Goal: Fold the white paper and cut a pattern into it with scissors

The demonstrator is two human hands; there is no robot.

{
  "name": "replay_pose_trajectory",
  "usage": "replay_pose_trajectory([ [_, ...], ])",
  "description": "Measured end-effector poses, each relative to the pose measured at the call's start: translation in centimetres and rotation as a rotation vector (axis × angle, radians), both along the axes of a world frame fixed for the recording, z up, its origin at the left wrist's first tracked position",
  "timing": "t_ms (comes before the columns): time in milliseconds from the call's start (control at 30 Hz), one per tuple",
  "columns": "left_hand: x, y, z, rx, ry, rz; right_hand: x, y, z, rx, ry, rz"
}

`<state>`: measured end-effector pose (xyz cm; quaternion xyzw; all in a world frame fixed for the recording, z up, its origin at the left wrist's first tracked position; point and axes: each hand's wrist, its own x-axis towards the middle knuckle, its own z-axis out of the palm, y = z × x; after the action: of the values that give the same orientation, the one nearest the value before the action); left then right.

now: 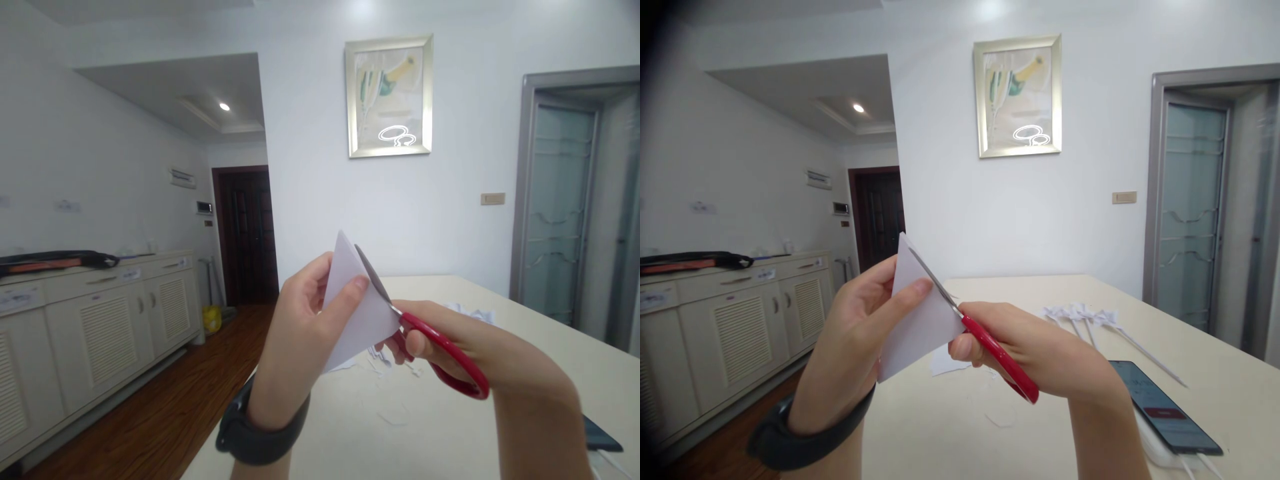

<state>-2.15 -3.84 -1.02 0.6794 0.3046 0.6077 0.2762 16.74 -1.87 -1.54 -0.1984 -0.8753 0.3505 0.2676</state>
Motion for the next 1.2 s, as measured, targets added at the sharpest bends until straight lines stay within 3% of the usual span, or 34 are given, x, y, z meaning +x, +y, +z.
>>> replay_pose_trajectory([
  [1200,-0.2,-0.35,0.17,-0.006,0.095,0.052,-0.34,0.46,-0.37,-0.019,0.075,-0.01],
])
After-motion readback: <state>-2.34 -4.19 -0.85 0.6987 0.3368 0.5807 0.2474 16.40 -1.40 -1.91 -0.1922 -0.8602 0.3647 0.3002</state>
